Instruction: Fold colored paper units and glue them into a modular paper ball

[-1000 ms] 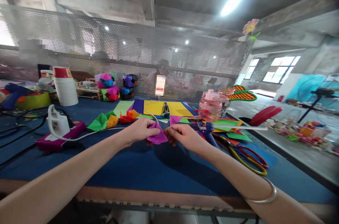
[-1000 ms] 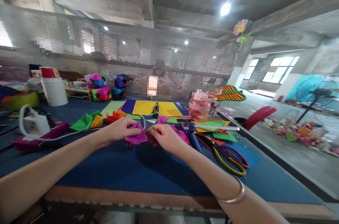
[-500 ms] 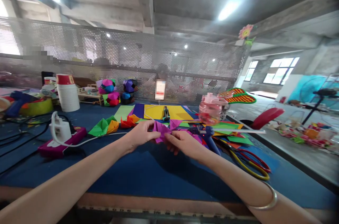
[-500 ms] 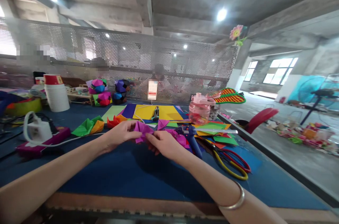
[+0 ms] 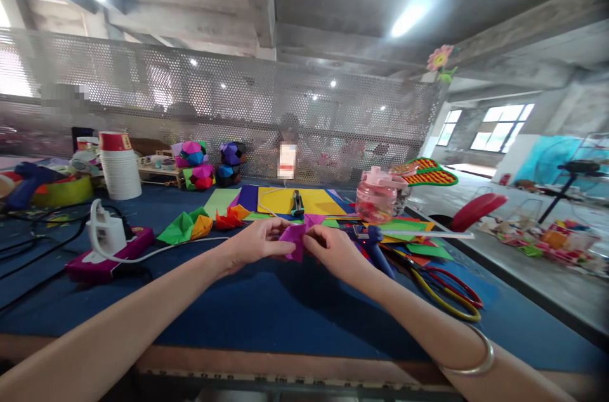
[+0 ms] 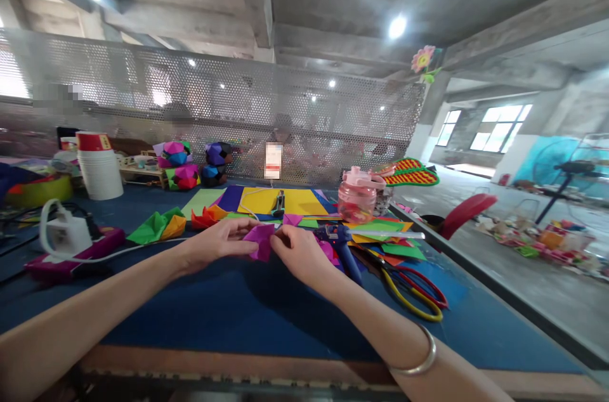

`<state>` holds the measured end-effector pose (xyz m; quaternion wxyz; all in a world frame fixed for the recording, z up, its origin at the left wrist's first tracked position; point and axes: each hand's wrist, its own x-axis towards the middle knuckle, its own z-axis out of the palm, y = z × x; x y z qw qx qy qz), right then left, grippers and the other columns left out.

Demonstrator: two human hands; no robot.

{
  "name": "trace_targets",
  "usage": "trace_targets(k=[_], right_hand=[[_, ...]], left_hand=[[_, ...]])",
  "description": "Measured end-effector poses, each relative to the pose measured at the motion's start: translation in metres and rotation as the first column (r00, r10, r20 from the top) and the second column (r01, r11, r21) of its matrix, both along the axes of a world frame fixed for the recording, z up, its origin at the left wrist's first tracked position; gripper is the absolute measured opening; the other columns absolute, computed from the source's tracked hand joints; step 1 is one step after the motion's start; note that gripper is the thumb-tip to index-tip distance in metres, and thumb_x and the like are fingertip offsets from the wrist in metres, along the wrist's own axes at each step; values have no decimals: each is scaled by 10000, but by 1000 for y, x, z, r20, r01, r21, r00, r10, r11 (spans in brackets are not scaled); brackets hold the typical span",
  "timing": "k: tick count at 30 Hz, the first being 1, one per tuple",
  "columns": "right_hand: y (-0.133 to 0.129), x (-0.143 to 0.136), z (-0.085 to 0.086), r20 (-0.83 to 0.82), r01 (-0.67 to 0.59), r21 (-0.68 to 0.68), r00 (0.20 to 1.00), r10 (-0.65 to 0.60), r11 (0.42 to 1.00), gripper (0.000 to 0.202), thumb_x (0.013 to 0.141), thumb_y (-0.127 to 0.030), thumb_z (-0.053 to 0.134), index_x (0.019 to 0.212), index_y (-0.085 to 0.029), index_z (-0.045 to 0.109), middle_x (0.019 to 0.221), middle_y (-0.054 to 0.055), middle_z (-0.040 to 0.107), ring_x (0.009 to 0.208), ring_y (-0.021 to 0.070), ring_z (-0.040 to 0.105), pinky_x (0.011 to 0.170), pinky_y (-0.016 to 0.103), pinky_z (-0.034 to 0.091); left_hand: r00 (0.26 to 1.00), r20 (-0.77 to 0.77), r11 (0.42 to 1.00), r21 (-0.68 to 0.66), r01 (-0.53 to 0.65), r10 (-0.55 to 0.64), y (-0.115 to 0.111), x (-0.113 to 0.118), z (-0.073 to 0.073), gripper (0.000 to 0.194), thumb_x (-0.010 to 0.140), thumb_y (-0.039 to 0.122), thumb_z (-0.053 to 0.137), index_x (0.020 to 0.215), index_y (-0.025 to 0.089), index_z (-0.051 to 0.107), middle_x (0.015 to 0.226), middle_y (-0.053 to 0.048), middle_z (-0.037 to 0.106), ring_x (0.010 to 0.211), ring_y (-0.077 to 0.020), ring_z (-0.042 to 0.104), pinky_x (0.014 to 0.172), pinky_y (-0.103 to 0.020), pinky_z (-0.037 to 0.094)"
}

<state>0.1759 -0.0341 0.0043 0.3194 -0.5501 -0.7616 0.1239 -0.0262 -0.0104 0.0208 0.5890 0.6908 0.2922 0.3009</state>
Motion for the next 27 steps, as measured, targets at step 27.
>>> trace_targets(k=[27], right_hand=[[-9, -8, 0, -136, -169, 47, 975, 174, 984, 222, 902, -387, 551, 943, -181, 623, 823, 12, 675, 704, 132, 587, 623, 227, 421]], left_hand=[[972, -20, 959, 169, -225, 232, 8, 1, -7, 153, 703, 232, 677, 809, 122, 664, 687, -3, 638, 636, -115, 563, 611, -220, 412]])
